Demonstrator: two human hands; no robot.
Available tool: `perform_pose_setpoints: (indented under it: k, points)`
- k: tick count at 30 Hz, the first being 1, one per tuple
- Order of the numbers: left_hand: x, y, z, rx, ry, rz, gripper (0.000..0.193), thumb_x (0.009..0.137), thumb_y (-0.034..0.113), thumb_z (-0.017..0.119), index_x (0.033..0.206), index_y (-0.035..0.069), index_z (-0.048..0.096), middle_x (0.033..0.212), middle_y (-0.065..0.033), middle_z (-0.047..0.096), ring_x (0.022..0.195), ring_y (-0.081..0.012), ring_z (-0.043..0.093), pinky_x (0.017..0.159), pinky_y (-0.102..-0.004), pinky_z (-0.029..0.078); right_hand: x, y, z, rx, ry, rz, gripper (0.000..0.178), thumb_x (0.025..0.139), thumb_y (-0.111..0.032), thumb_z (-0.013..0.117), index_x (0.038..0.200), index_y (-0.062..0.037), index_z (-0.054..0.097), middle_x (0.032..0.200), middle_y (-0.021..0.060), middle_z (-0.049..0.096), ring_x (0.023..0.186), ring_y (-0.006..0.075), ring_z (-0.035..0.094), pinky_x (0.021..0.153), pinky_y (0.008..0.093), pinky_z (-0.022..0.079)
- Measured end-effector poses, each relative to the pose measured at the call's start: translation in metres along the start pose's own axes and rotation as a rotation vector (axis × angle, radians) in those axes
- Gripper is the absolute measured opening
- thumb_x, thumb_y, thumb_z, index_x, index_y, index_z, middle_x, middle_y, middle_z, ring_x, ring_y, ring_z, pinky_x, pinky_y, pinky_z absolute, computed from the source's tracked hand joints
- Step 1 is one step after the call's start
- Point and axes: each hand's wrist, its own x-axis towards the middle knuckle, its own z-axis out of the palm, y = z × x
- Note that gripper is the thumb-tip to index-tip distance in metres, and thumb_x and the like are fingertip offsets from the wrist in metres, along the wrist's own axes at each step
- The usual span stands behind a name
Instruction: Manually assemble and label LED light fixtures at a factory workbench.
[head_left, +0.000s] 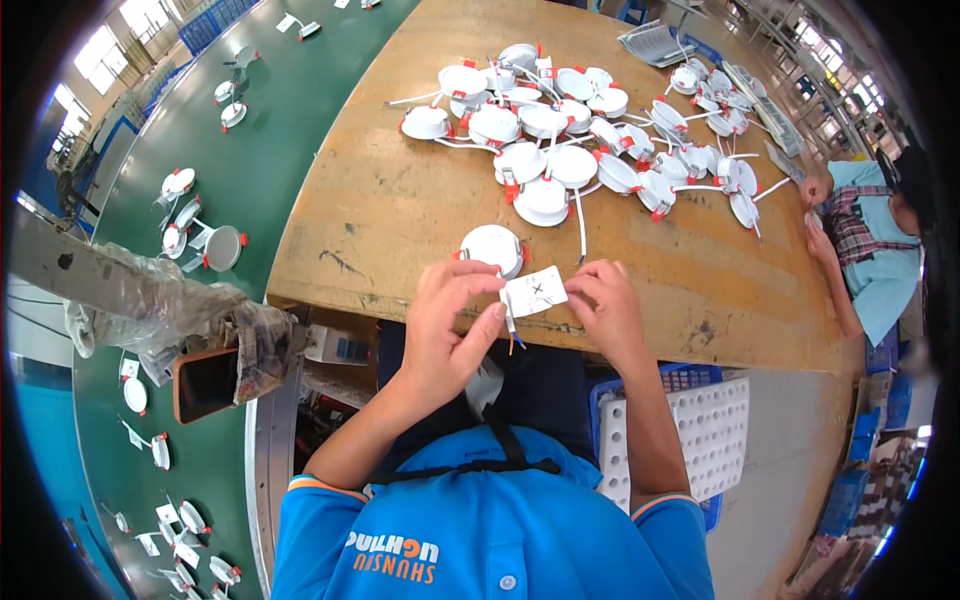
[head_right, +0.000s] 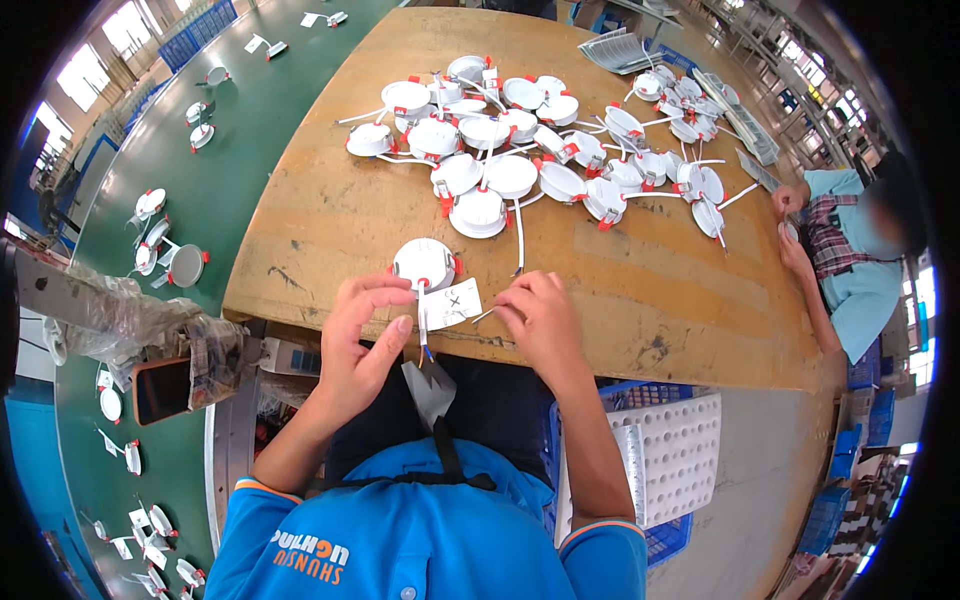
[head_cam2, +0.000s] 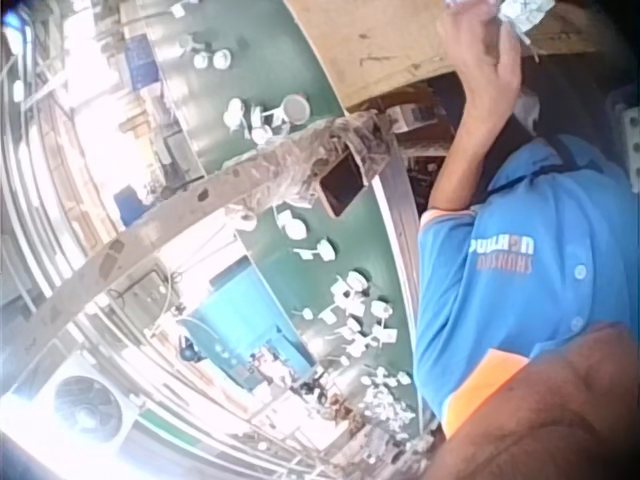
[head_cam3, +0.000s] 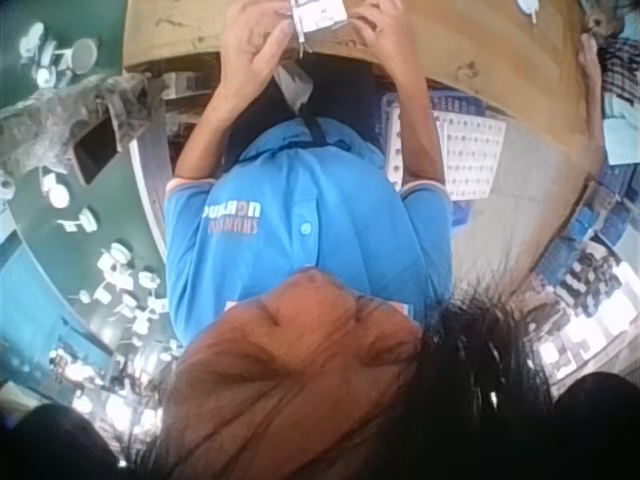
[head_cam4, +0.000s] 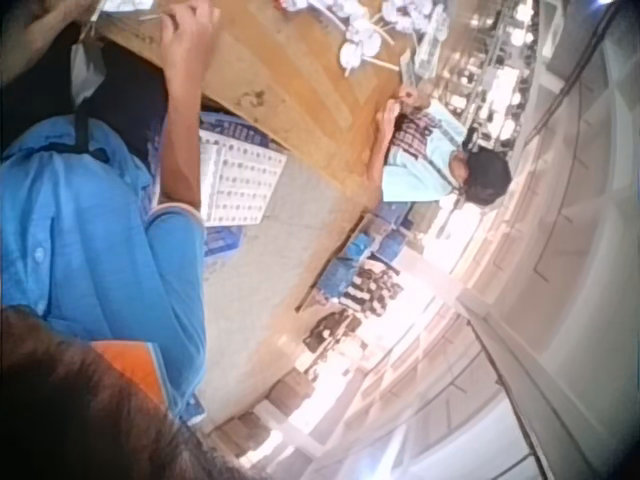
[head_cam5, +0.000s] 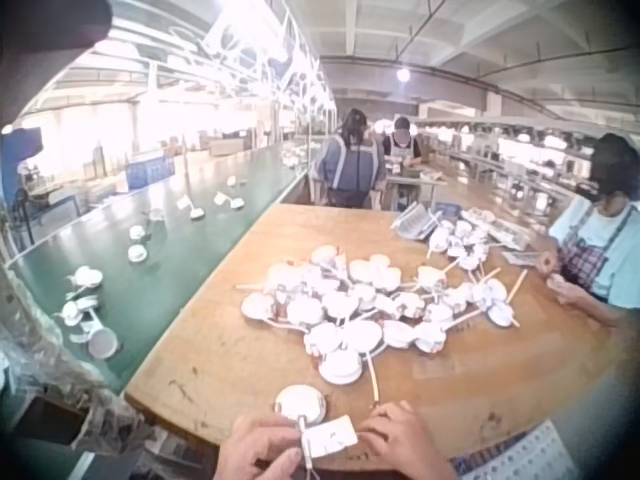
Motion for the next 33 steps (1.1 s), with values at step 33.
perform_pose_setpoints:
  k: [33]
  points:
    - [-0.06,-0.01,0.012,-0.823,0.116,-0.499,0.012,0.08,-0.002,0.055,0.092,-0.003,0.058,0.095,-0.0068,0.059,0.078,-0.0051,0.053,0.064,-0.0178,0.043,-0.009,-0.07,0.038,1.297,-0.226,0.133,0.012,0.078,-0.007,0.061,0.088,0.0007,0.059,0.08,0.0007,0.05,0.078,0.0081,0.049,0.068,0.0213,0.04]
